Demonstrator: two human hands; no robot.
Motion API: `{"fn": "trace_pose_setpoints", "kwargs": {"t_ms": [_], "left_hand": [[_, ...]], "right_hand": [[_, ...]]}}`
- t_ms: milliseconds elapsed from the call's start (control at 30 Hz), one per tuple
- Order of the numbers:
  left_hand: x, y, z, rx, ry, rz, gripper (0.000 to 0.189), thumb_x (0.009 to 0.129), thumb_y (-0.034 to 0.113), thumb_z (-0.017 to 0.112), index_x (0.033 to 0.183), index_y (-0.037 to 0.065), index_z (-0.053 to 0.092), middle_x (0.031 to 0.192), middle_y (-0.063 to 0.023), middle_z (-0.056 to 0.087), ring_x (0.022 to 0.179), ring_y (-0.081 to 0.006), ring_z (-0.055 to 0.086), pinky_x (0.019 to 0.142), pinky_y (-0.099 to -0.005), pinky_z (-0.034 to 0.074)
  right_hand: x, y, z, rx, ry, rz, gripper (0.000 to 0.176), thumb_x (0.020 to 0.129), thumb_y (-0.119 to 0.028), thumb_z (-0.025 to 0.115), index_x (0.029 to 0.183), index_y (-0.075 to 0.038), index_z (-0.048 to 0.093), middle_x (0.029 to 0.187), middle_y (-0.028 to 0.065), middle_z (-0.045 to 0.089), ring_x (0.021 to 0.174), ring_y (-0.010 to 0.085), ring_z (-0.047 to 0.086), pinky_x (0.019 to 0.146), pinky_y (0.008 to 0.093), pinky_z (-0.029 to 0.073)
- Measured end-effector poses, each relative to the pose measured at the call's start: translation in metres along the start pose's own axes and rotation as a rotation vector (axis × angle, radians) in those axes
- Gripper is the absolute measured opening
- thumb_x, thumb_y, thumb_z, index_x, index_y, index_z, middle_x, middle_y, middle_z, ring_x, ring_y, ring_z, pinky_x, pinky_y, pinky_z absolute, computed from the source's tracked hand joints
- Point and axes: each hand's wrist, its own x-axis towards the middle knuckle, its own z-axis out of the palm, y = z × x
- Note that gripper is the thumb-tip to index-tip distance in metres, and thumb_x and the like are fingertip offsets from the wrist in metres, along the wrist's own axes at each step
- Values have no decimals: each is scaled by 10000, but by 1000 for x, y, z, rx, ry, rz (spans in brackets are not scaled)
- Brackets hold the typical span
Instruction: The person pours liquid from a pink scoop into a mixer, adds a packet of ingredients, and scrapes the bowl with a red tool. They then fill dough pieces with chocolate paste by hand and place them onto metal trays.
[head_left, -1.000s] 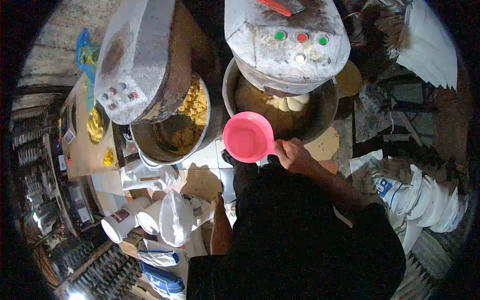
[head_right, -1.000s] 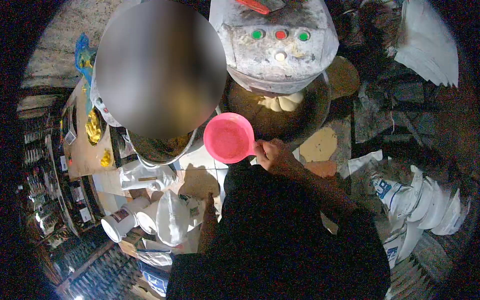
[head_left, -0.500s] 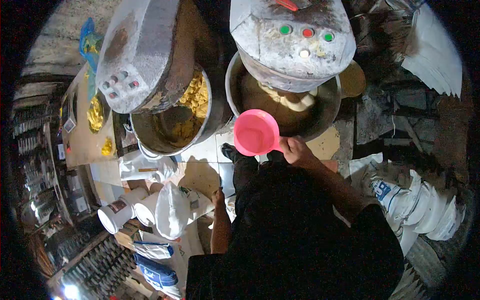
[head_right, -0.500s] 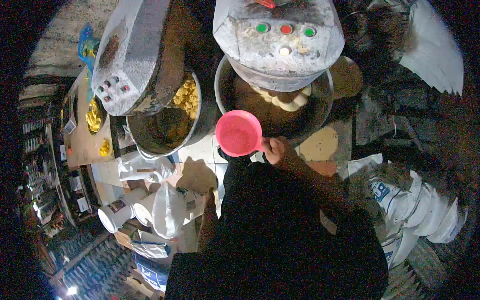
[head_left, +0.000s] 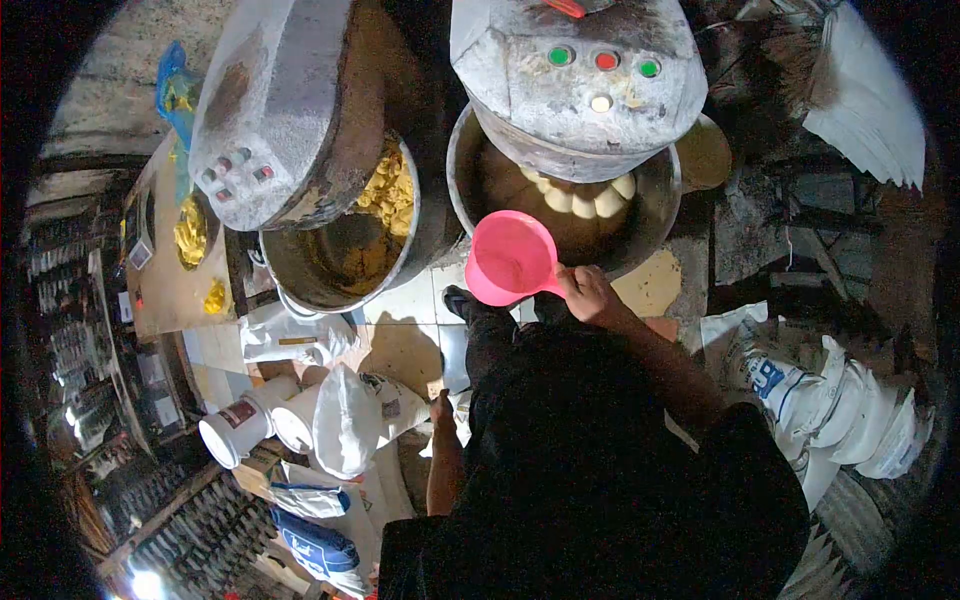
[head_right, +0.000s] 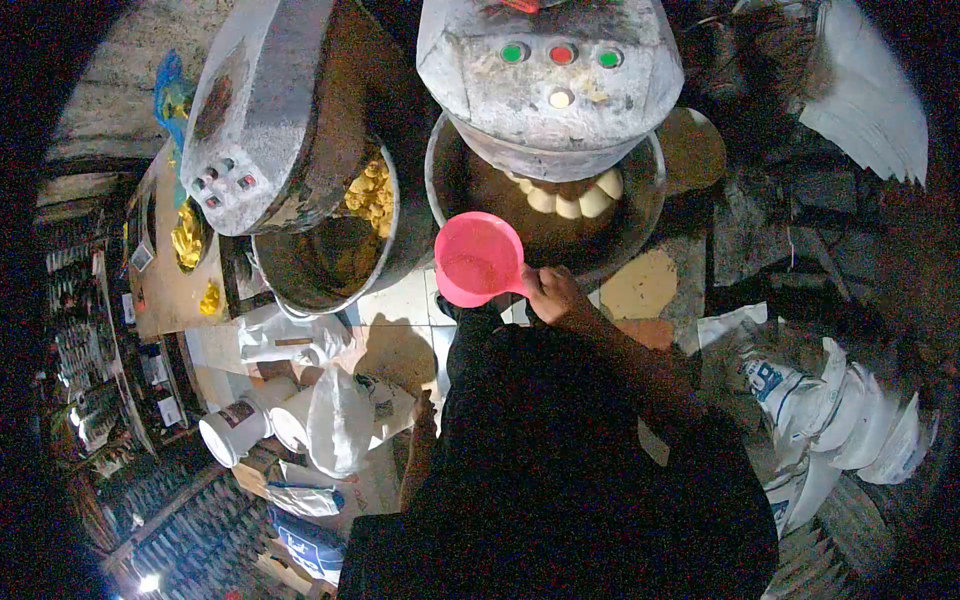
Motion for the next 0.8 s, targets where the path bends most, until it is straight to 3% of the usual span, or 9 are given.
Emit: {"fn": "trace_pose_setpoints", "kwargs": {"t_ms": [67, 167, 233, 367, 467, 500, 600, 700, 800], "left_hand": [[-4, 12, -3, -37, 39, -82, 480, 820, 443, 543, 1043, 41, 682, 1058, -262, 631, 993, -378, 577, 890, -429, 434], [-12, 15, -9, -232, 30, -100, 561, 781, 437, 595, 1107, -16, 649, 1204, -241, 586, 1114, -355, 530, 952, -417, 406], [-5, 19, -11, -95, 83, -106, 547, 785, 414, 605, 1119, -19, 639, 1055, -210, 629, 966, -317, 577, 846, -406, 450], [-9, 19, -17, -305, -74, -126, 470, 795, 375, 617, 1093, 11, 636, 671, -76, 569, 588, -185, 531, 553, -332, 432], [-37, 32, -20, -456, -71, -29, 385, 799, 371, 625, 1002, 45, 647, 538, 30, 384, 445, -102, 360, 439, -276, 303], [-38, 33, -19, -426, -37, -48, 384, 798, 373, 627, 999, 47, 646, 543, 31, 386, 451, -103, 364, 441, -275, 306], [-37, 31, -18, -387, 7, -77, 383, 795, 376, 635, 994, 48, 645, 559, 31, 397, 467, -102, 378, 447, -272, 318], [-34, 25, -21, -428, -32, -54, 382, 791, 367, 645, 991, 41, 642, 574, 25, 415, 474, -99, 390, 453, -269, 335], [-27, 23, -18, -423, -18, -50, 370, 779, 352, 665, 976, 39, 637, 586, 23, 421, 478, -100, 396, 457, -269, 346]], "right_hand": [[1, 2, 6, -30, 15, 17, 411, 964, -342, 485, 764, 1, 593, 693, 255, 555, 697, 426, 586, 612, 514, 430], [1, 11, 2, -35, -140, 10, 249, 977, -231, 458, 1069, -26, 566, 739, 227, 540, 722, 393, 554, 640, 495, 427], [0, 14, -1, -57, -207, -18, 291, 990, -207, 434, 1189, -34, 558, 774, 219, 537, 743, 386, 539, 666, 489, 428], [5, -13, -14, 1, -99, 10, 354, 1003, -312, 416, 1067, -17, 599, 808, 238, 561, 776, 418, 544, 706, 498, 433], [19, -32, -27, 52, -168, 200, 398, 997, -357, 411, 996, -24, 629, 810, 243, 585, 802, 426, 556, 706, 509, 429], [21, -33, -28, 50, -221, 278, 408, 995, -366, 409, 976, -29, 639, 809, 243, 593, 810, 427, 561, 703, 514, 428], [9, 2, 5, -82, -50, -93, 459, 997, -384, 375, 897, -32, 652, 824, 254, 610, 844, 429, 569, 694, 524, 429], [22, -8, -10, 77, -317, 155, 396, 997, -355, 387, 1002, -55, 646, 802, 243, 593, 797, 424, 567, 670, 522, 431], [6, 16, 20, -148, -89, -119, 365, 995, -342, 406, 1166, -74, 585, 830, 236, 576, 773, 425, 559, 654, 518, 423]]}}
